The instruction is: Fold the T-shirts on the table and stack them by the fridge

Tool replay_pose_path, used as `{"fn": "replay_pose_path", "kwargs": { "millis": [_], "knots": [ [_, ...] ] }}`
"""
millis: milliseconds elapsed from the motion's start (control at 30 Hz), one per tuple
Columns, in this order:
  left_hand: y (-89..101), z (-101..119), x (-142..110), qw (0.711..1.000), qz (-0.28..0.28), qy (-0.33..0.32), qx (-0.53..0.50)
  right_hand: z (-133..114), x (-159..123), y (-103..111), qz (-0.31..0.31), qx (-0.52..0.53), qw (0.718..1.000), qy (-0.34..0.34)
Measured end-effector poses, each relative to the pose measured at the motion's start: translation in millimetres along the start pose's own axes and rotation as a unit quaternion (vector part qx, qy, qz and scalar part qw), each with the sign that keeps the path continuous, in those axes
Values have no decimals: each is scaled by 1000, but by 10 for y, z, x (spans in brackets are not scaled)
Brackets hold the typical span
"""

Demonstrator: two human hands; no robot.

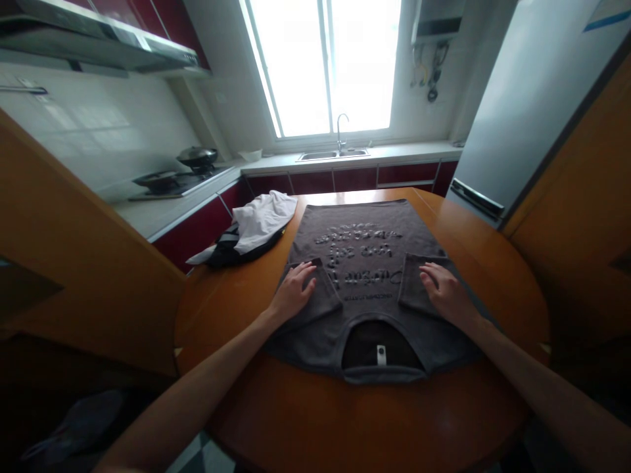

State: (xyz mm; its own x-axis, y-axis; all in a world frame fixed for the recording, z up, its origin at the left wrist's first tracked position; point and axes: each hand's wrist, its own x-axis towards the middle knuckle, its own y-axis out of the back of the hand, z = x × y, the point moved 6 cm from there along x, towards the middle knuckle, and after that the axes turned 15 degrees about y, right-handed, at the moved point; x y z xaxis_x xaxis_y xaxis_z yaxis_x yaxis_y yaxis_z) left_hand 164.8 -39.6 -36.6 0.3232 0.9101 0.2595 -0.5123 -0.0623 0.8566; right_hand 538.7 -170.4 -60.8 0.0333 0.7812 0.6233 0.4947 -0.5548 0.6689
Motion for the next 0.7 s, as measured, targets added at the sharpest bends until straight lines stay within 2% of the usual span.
{"fn": "replay_pose_path", "kwargs": {
  "millis": [700],
  "knots": [
    [-39, -10, 6, 1000, 0, -14, 10, -39, 18, 20, 1, 12, 1000, 13]
  ]
}}
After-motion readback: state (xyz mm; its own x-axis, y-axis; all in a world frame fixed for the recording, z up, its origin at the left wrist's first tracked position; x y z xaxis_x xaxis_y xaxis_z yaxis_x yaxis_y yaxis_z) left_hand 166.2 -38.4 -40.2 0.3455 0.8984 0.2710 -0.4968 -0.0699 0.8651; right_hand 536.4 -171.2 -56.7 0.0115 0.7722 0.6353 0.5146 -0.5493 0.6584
